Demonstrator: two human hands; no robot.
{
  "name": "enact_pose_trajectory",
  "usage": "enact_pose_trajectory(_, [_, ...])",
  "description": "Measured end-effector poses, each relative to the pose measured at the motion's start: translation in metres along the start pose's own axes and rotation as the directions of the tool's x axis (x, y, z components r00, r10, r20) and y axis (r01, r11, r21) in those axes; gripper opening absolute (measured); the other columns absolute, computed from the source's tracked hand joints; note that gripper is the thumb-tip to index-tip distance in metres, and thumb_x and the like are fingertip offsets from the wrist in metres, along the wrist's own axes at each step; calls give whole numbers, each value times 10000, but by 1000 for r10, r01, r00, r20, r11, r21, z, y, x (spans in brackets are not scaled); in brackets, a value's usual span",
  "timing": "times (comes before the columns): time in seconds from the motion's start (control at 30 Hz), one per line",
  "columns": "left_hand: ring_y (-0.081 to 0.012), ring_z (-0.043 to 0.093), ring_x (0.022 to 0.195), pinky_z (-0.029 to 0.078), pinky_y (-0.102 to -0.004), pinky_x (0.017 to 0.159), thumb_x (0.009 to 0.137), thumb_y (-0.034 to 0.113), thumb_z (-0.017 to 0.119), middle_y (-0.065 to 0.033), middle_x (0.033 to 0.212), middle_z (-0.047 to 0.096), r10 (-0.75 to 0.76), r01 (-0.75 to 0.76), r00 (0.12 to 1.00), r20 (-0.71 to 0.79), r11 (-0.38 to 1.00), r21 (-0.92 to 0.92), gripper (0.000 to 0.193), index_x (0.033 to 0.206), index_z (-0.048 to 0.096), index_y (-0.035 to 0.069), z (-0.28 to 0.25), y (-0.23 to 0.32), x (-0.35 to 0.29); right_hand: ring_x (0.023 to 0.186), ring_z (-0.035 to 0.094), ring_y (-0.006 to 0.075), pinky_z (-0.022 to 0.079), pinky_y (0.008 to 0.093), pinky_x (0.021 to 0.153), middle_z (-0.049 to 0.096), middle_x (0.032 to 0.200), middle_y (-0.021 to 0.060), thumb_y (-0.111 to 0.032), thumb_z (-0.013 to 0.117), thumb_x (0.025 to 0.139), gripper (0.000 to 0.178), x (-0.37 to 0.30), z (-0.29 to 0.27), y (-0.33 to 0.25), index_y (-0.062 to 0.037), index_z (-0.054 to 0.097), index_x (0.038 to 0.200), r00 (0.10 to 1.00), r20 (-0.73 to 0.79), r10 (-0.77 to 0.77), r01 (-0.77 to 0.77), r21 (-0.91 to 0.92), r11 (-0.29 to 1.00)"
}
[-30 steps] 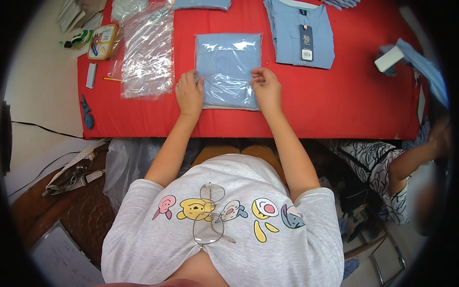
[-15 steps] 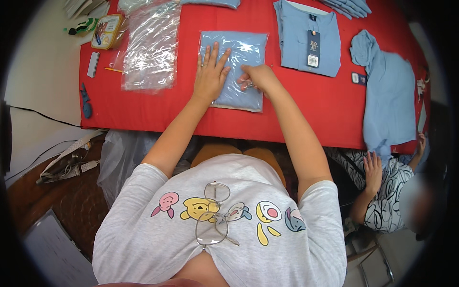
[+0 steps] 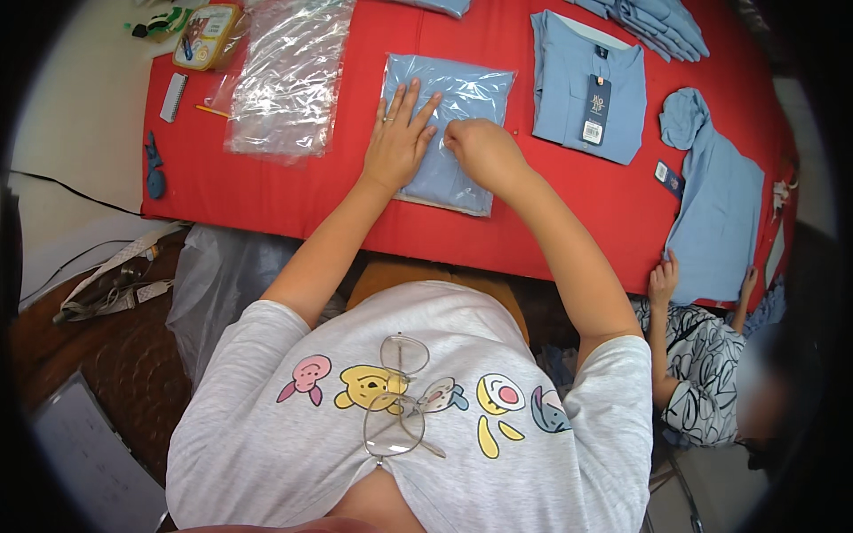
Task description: The person packages folded blue garments into clear plastic bags by hand, smooths them down, and writes in a small notepad using a pencil.
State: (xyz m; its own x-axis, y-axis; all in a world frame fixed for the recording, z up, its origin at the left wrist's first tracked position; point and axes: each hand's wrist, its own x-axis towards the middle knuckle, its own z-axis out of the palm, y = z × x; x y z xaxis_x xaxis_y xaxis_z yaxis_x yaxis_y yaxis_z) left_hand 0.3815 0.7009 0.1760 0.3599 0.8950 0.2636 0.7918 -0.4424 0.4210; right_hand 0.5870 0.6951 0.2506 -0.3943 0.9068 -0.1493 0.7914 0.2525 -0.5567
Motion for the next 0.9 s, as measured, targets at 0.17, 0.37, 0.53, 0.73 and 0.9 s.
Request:
enact_pose_trajectory(0.17, [-362, 299, 1615, 219, -596, 1308, 1124, 379, 501, -123, 1774, 277, -11, 11, 1000, 20, 1000, 9, 553, 1667, 422, 310, -3, 3, 0, 773, 718, 347, 573, 435, 753, 751, 883, 206, -264, 725, 979, 231, -9, -10, 3, -43, 776, 1021, 999, -5, 37, -37, 29, 999])
enact_pose_trajectory(0.37, [-353, 298, 1617, 206, -592, 1314, 1136, 387, 473, -112, 1775, 278, -14, 13, 999, 38, 1000, 29, 538, 1667, 424, 308, -4, 1, 0, 611, 485, 98, 446, 301, 548, 619, 708, 18, -408, 755, 995, 387, -23, -36, 33, -27, 797, 949, 867, 197, 458, -476, 603, 641])
enact_pose_trajectory(0.53, [-364, 295, 1616, 214, -603, 1315, 1137, 402, 473, -129, 1774, 265, -8, 6, 999, 44, 999, 45, 547, 1672, 412, 306, -3, 0, 0, 587, 439, 75, 369, 269, 503, 568, 678, -25, -460, 776, 973, 435, -35, -34, 39, -26, 801, 950, 661, 424, 619, -741, 500, 449])
enact_pose_trajectory(0.73, [-369, 304, 1611, 217, -607, 1309, 1136, 387, 474, -135, 1767, 284, 9, -10, 1000, 28, 999, 36, 543, 1669, 420, 299, -3, 1, 0, 661, 531, 108, 420, 281, 598, 590, 706, 10, -363, 807, 954, 329, -35, 2, 45, -35, 794, 934, 803, 301, 514, -562, 668, 487])
enact_pose_trajectory(0.9, [-372, 313, 1604, 230, -609, 1305, 1132, 382, 487, -136, 1760, 297, 13, -14, 1000, 21, 999, 49, 546, 1669, 420, 304, -3, 1, 0, 749, 624, 124, 497, 330, 701, 668, 862, 60, -224, 677, 1048, 225, -33, 8, 37, -4, 695, 1004, 970, -176, 167, -87, 388, 918])
